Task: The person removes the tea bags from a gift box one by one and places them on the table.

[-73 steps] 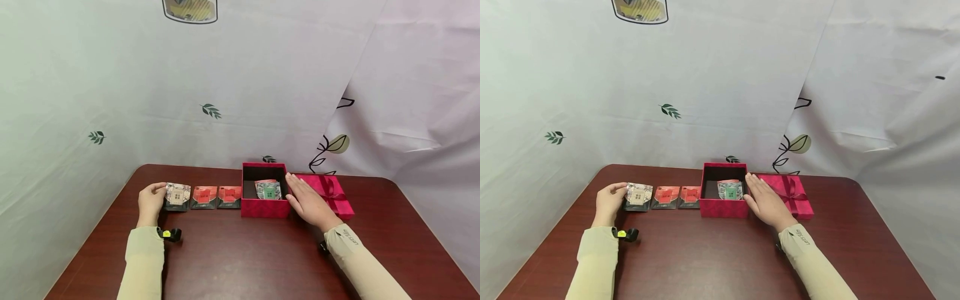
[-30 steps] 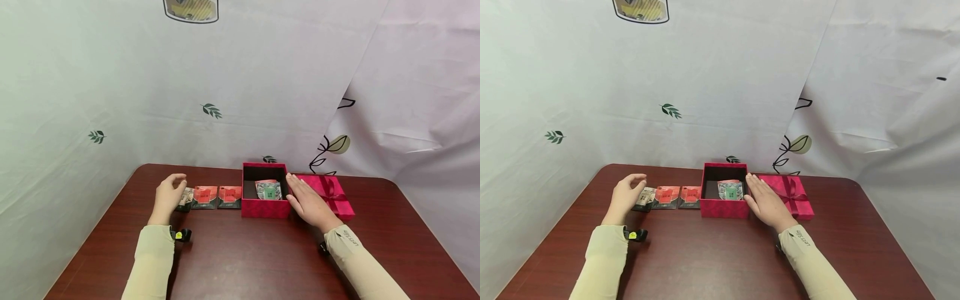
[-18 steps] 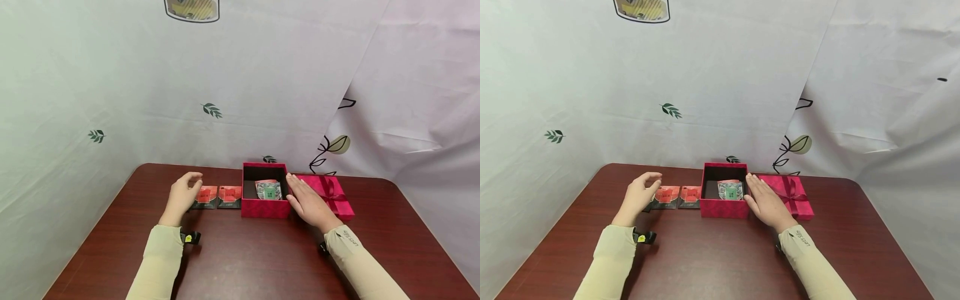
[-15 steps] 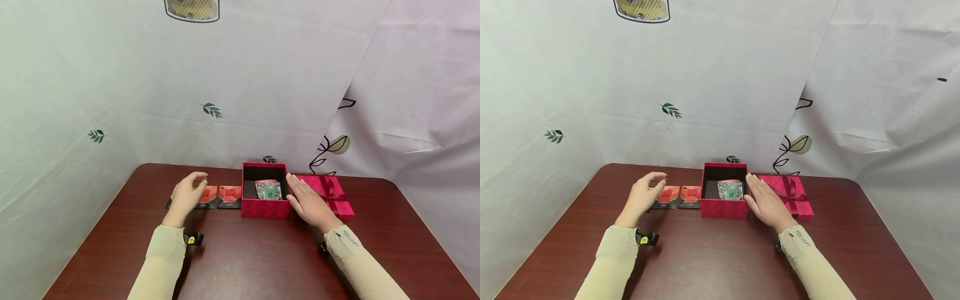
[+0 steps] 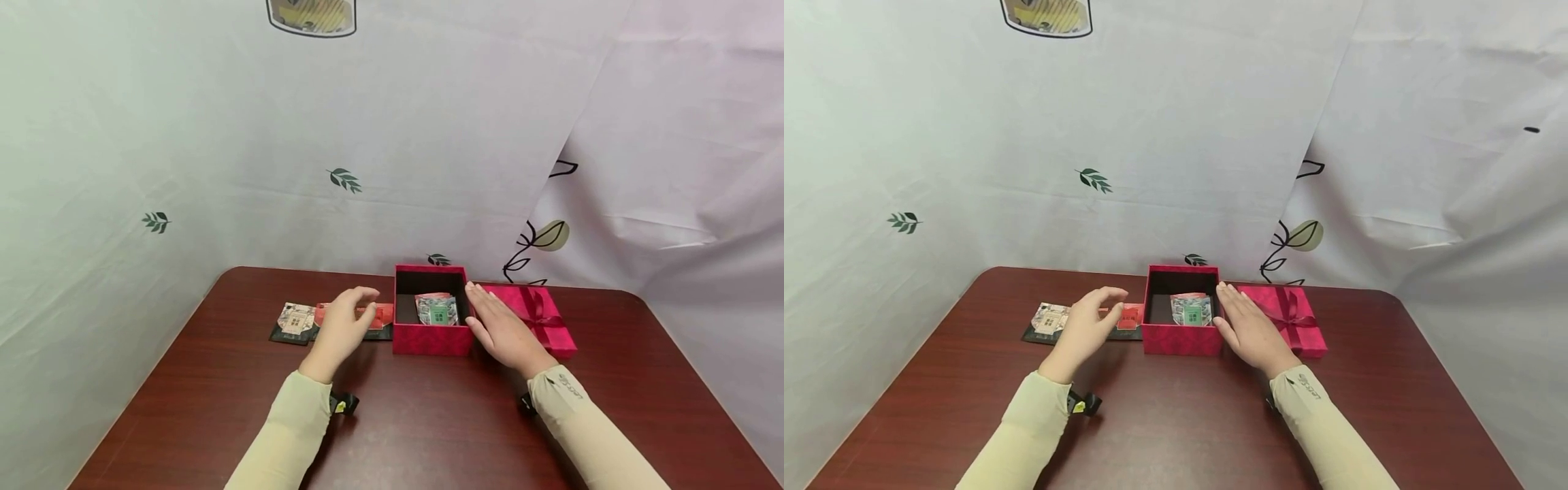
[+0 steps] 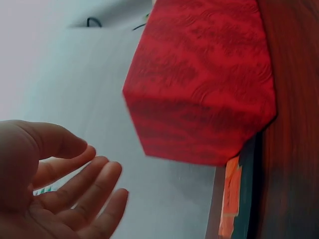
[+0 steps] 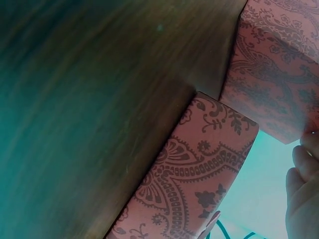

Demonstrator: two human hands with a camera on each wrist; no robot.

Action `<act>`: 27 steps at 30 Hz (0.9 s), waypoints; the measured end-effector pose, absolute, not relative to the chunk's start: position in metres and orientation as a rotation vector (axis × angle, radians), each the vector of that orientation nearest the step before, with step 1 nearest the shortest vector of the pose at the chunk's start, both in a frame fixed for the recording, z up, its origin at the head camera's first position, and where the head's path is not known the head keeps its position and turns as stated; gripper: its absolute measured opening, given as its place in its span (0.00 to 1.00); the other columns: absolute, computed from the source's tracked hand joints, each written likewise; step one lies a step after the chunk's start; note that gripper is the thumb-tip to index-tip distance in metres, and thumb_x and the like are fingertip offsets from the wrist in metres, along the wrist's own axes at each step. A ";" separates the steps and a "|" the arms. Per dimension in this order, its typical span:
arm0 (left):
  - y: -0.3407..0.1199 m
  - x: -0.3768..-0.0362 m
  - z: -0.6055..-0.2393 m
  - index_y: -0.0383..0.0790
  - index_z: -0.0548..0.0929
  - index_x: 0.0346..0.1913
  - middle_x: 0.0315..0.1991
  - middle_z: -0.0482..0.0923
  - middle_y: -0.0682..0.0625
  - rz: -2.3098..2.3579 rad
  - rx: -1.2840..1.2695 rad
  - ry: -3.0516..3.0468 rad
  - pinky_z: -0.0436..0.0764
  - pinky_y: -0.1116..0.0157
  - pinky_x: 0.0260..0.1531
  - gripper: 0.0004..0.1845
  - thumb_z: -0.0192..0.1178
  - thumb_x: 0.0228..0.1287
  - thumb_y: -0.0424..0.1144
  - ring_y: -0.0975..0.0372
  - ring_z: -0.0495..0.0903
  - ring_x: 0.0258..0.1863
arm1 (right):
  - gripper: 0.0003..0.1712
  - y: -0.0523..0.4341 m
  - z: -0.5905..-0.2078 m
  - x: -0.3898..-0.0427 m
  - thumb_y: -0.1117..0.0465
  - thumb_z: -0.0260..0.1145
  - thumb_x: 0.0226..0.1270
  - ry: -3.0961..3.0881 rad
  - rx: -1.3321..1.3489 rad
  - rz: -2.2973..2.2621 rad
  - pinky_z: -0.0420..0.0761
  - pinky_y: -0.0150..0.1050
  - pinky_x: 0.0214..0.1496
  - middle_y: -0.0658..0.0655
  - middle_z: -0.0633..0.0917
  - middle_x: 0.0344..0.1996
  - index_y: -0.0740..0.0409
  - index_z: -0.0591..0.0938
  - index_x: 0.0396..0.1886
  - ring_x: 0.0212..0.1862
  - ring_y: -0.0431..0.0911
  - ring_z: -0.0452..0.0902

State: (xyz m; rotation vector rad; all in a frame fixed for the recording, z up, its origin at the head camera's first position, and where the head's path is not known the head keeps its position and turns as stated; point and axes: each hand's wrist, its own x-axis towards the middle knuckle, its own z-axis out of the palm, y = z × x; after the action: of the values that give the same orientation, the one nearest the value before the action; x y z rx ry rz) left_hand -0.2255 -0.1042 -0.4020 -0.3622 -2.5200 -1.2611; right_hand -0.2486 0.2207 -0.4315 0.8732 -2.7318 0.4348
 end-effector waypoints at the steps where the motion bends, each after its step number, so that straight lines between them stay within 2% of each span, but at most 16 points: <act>1: -0.101 -0.225 -0.402 0.37 0.85 0.53 0.51 0.83 0.44 -1.245 -0.382 -2.504 0.83 0.53 0.50 0.12 0.62 0.70 0.32 0.53 0.83 0.49 | 0.38 0.221 -0.431 -0.249 0.55 0.60 0.76 -2.731 0.875 0.433 0.59 0.60 0.74 0.63 0.62 0.77 0.67 0.60 0.78 0.78 0.59 0.53; 7: -0.082 -0.223 -0.398 0.38 0.85 0.51 0.49 0.82 0.45 -1.162 -0.496 -2.424 0.85 0.56 0.45 0.10 0.62 0.69 0.31 0.55 0.84 0.44 | 0.38 0.221 -0.432 -0.251 0.56 0.61 0.75 -2.719 0.886 0.434 0.61 0.60 0.74 0.64 0.63 0.77 0.67 0.61 0.77 0.78 0.60 0.54; 11: -0.069 -0.223 -0.391 0.38 0.85 0.51 0.48 0.83 0.45 -1.152 -0.547 -2.423 0.84 0.56 0.46 0.10 0.61 0.69 0.31 0.55 0.82 0.46 | 0.38 0.221 -0.432 -0.251 0.55 0.60 0.76 -2.719 0.886 0.439 0.61 0.61 0.74 0.64 0.63 0.77 0.67 0.60 0.78 0.78 0.60 0.54; 18: -0.046 -0.227 -0.381 0.36 0.83 0.54 0.45 0.82 0.45 -1.209 -0.558 -2.557 0.84 0.59 0.45 0.12 0.57 0.71 0.31 0.57 0.83 0.42 | 0.38 0.221 -0.431 -0.250 0.56 0.60 0.76 -2.726 0.880 0.442 0.60 0.60 0.74 0.64 0.63 0.77 0.67 0.60 0.78 0.77 0.61 0.55; 27: -0.023 -0.246 -0.389 0.36 0.81 0.61 0.53 0.82 0.42 -1.149 -0.466 -2.769 0.83 0.57 0.50 0.16 0.56 0.74 0.32 0.55 0.81 0.45 | 0.38 0.221 -0.432 -0.250 0.55 0.60 0.76 -2.732 0.879 0.456 0.59 0.59 0.75 0.63 0.62 0.77 0.66 0.60 0.78 0.78 0.60 0.54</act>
State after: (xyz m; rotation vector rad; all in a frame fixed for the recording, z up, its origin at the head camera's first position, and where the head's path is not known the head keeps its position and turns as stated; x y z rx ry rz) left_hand -0.2463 -0.0227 -0.3885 -0.4664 -2.7688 -1.1495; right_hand -0.2501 0.2209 -0.4321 0.8792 -2.7317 0.4562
